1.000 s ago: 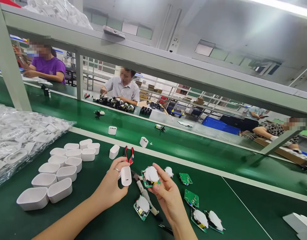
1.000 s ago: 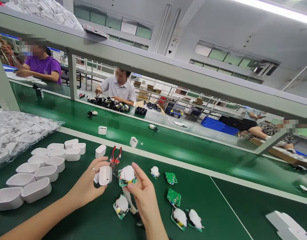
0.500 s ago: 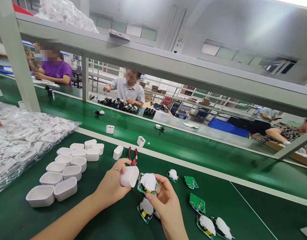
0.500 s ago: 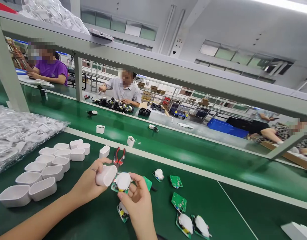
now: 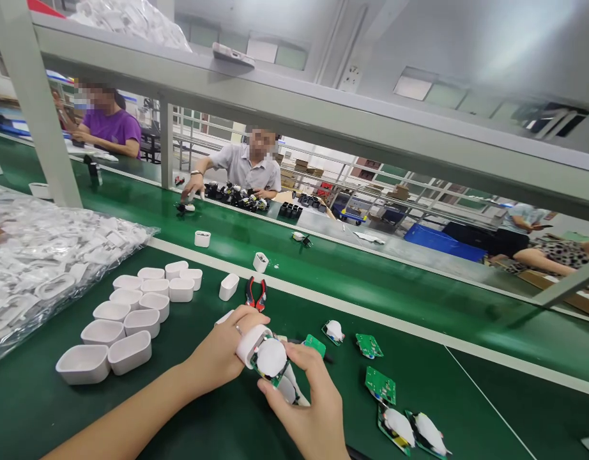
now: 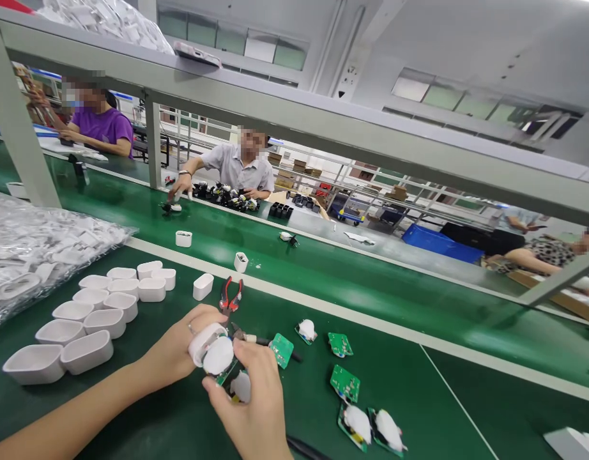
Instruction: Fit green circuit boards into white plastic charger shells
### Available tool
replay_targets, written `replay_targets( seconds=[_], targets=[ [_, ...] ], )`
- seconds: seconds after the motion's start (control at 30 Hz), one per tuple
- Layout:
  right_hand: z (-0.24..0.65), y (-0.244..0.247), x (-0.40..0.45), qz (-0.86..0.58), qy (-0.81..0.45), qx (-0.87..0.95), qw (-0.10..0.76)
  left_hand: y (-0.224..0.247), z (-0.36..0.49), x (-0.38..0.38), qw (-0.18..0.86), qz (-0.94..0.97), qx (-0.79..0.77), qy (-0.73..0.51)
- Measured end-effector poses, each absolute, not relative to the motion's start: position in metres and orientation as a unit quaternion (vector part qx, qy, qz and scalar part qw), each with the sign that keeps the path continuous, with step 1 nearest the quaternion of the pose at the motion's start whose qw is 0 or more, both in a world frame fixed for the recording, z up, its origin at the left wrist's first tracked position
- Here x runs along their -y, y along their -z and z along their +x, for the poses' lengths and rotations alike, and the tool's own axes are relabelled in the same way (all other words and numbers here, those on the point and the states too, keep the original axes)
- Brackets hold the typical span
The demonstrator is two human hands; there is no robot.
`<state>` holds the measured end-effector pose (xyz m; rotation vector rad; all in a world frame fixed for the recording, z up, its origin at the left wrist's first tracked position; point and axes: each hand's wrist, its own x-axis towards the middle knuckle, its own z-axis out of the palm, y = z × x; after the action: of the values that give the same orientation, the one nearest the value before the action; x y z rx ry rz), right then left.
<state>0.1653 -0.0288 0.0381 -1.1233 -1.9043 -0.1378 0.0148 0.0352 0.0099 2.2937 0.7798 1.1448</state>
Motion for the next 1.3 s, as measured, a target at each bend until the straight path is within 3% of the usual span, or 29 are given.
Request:
replay_targets(
  seconds=[0.53, 1.3],
  targets=[
    [0.1611, -0.0426, 0.0297, -0.409, 0.176, 0.801, 0.399, -0.0187, 0.0168, -0.0309, 0.224, 0.841, -0.263, -0.417],
    [0.1555, -0.0441, 0.033, -0.428, 0.194, 0.788, 0.398, -0.0184, 0.0203, -0.0284, 0.243, 0.831, -0.263, -0.426]
  ],
)
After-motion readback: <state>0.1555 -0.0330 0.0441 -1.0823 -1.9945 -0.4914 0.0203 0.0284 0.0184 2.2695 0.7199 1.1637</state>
